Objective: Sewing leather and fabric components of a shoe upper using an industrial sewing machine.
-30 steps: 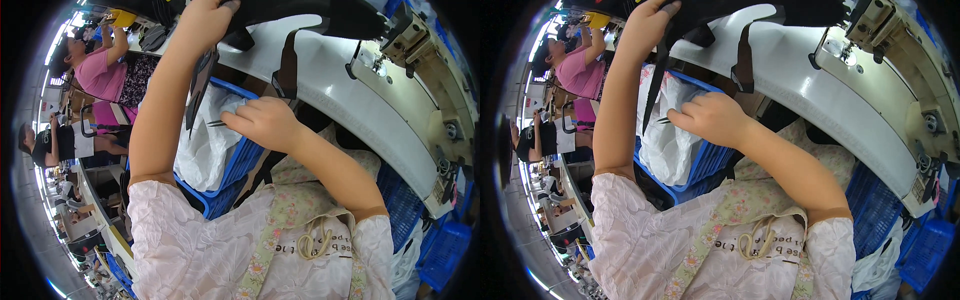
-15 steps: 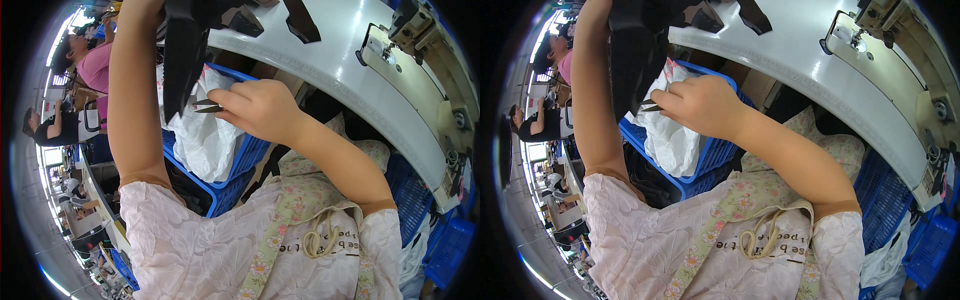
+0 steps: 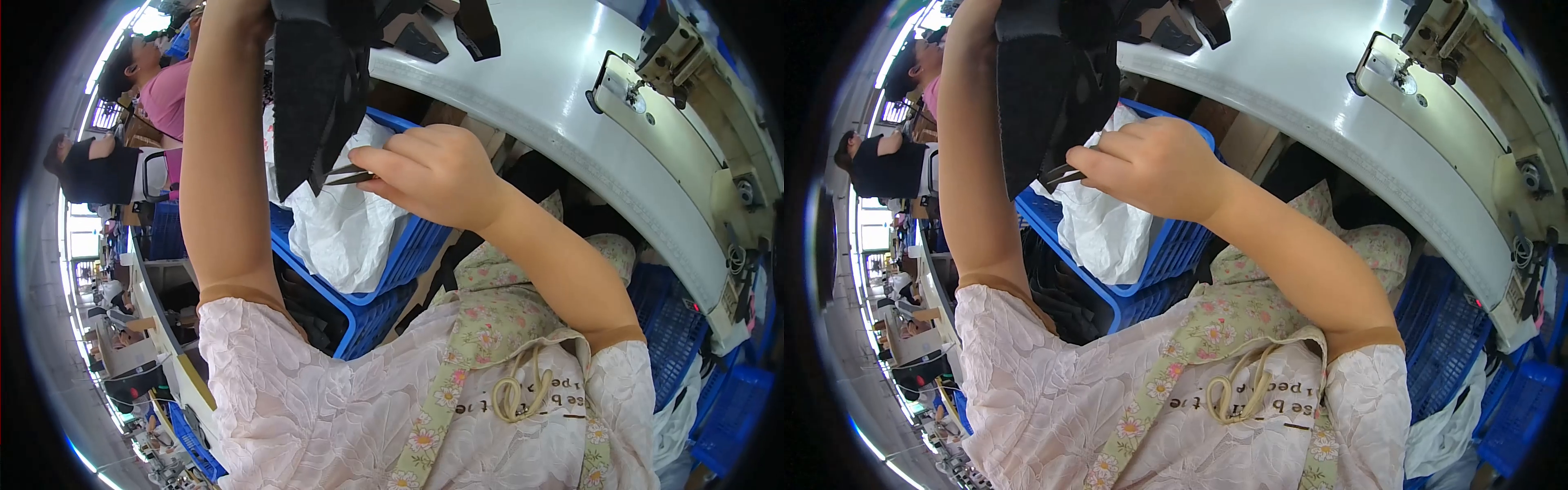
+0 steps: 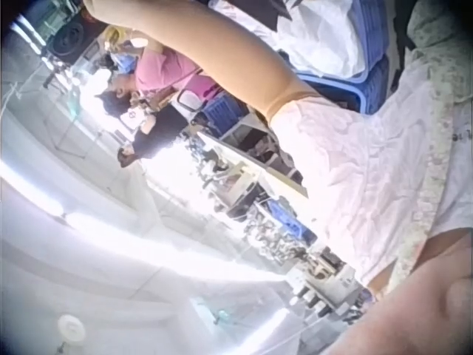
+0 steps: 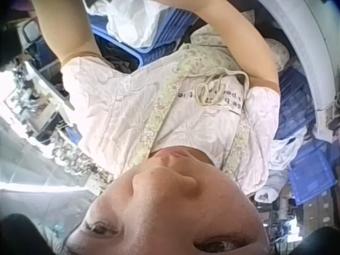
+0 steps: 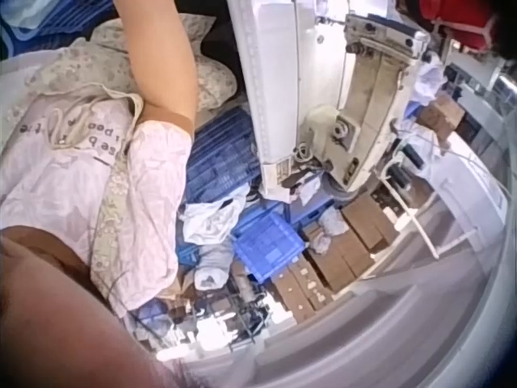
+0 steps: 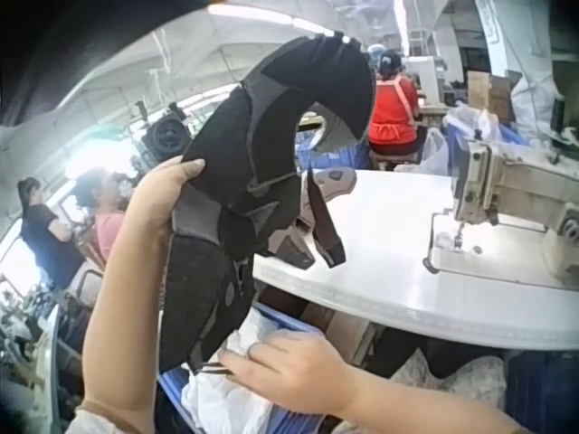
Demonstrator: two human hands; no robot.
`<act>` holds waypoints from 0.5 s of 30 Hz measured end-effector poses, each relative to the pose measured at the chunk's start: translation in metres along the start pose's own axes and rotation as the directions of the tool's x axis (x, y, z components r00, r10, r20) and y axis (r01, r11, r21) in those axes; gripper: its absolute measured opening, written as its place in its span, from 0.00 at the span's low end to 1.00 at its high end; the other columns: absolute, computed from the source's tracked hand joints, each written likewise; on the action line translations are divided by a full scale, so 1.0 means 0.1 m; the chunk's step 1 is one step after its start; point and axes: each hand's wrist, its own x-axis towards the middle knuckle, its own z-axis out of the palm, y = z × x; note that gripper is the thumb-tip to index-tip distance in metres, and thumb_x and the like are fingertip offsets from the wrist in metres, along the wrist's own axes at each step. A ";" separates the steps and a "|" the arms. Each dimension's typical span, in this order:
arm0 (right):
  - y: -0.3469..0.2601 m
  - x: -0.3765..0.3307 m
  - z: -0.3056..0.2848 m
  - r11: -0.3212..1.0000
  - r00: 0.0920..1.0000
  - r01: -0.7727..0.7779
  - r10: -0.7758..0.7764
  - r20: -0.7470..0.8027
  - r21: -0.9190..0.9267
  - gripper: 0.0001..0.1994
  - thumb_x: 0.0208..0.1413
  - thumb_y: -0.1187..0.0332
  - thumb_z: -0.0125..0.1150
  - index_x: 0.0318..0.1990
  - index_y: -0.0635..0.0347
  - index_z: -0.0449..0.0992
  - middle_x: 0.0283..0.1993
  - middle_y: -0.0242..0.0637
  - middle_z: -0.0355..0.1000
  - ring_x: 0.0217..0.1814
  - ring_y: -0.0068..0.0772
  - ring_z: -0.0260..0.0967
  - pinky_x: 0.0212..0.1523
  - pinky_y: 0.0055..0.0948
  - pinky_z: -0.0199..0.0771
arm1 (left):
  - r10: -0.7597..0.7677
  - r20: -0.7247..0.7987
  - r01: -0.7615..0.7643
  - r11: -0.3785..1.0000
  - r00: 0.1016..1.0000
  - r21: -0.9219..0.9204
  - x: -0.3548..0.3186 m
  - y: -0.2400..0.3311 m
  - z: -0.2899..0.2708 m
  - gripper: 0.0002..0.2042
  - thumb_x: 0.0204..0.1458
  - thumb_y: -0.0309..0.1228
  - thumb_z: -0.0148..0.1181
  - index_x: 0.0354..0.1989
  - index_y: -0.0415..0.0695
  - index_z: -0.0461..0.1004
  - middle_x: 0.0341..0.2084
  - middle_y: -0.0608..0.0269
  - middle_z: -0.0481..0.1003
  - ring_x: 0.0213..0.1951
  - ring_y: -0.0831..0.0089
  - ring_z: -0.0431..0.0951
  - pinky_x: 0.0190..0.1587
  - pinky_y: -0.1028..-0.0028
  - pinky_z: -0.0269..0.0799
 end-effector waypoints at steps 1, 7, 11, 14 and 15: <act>-0.01 -0.01 0.00 1.000 1.000 0.004 -0.004 0.002 0.001 0.13 0.43 0.65 0.67 0.39 0.51 0.77 0.23 0.25 0.70 0.22 0.25 0.69 0.22 0.25 0.67 | 0.039 -0.029 -0.037 0.998 0.999 0.043 -0.01 0.00 0.00 0.10 0.56 0.29 0.55 0.42 0.37 0.78 0.35 0.59 0.80 0.34 0.69 0.80 0.39 0.73 0.74; -0.06 -0.01 0.04 1.000 1.000 -0.008 0.008 0.019 0.006 0.12 0.45 0.64 0.69 0.38 0.51 0.77 0.23 0.26 0.69 0.22 0.26 0.69 0.23 0.25 0.67 | 0.035 -0.012 -0.034 0.999 0.999 0.020 0.01 -0.03 -0.05 0.10 0.56 0.28 0.55 0.41 0.36 0.78 0.35 0.58 0.80 0.34 0.67 0.80 0.40 0.71 0.74; -0.09 -0.02 0.08 1.000 0.999 -0.013 0.013 0.048 0.005 0.13 0.45 0.63 0.69 0.39 0.50 0.76 0.22 0.26 0.67 0.22 0.26 0.69 0.23 0.26 0.67 | 0.028 -0.051 -0.028 1.000 0.998 -0.011 0.01 -0.07 -0.05 0.11 0.56 0.28 0.55 0.43 0.36 0.78 0.35 0.57 0.80 0.35 0.65 0.80 0.41 0.69 0.75; -0.09 -0.03 0.10 1.000 1.000 -0.018 0.017 0.025 0.018 0.13 0.45 0.63 0.69 0.40 0.50 0.76 0.22 0.26 0.66 0.21 0.26 0.69 0.22 0.26 0.66 | 0.016 -0.007 -0.016 0.994 1.000 -0.104 0.04 -0.13 -0.05 0.11 0.56 0.27 0.56 0.43 0.35 0.78 0.35 0.56 0.80 0.34 0.64 0.81 0.40 0.69 0.75; -0.09 -0.04 0.11 1.000 1.000 -0.017 0.017 0.008 0.025 0.14 0.45 0.63 0.69 0.40 0.50 0.76 0.21 0.26 0.66 0.21 0.26 0.69 0.22 0.26 0.66 | 0.015 -0.005 -0.015 0.994 1.000 -0.108 0.06 -0.16 -0.04 0.11 0.56 0.27 0.56 0.43 0.35 0.78 0.35 0.56 0.80 0.34 0.64 0.81 0.40 0.69 0.75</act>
